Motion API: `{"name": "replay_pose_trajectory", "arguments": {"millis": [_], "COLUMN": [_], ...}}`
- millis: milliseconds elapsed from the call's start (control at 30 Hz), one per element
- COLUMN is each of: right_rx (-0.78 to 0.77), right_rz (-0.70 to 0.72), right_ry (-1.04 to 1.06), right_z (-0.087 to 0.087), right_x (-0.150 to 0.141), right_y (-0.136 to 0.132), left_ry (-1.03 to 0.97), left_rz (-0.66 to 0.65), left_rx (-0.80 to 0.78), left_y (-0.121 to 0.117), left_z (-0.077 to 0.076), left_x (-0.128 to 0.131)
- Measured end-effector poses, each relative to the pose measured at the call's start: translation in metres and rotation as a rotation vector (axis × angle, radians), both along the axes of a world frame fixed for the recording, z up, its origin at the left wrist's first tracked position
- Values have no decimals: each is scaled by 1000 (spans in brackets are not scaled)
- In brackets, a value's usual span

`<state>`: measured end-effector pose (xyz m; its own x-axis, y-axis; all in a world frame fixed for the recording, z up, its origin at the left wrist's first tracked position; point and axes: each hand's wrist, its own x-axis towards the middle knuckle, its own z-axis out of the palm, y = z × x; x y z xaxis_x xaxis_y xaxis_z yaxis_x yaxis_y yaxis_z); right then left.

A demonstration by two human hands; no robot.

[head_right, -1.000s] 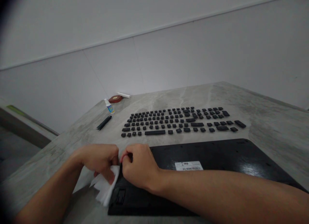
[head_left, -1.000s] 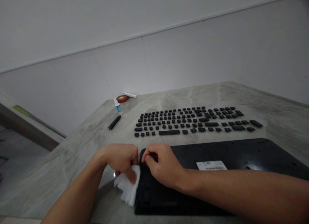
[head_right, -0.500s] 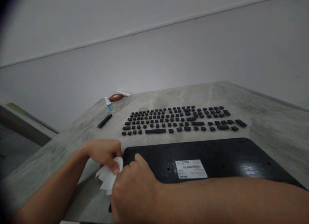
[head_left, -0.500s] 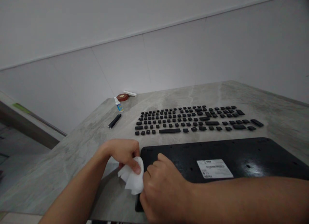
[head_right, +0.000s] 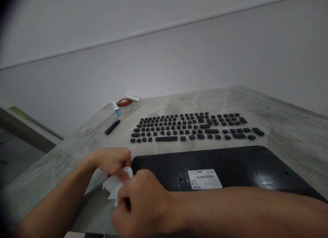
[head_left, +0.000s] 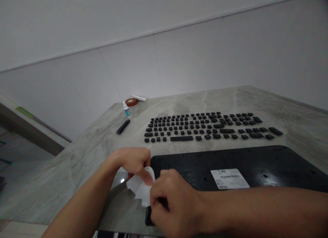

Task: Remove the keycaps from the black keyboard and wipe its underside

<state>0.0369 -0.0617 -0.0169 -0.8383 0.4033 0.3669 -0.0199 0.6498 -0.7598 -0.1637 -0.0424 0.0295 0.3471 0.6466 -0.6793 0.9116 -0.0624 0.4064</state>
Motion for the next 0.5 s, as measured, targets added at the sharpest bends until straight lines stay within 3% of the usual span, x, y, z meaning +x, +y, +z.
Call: {"name": "replay_pose_trajectory", "arguments": {"millis": [100, 167, 333, 500], "right_rx": [-362, -498, -564, -580], "right_rz": [-228, -309, -325, -331], "right_ry": [172, 219, 247, 258], "right_z": [1, 1, -3, -3], "right_x": [-4, -7, -13, -13], "right_y": [17, 28, 35, 32], "left_ry": [-25, -46, -189, -220], "left_rz": [-40, -73, -207, -247], "left_rx": [134, 200, 305, 256], "left_y": [-6, -11, -18, -20], "left_z": [8, 11, 1, -3], "left_x": [12, 22, 42, 41]}}
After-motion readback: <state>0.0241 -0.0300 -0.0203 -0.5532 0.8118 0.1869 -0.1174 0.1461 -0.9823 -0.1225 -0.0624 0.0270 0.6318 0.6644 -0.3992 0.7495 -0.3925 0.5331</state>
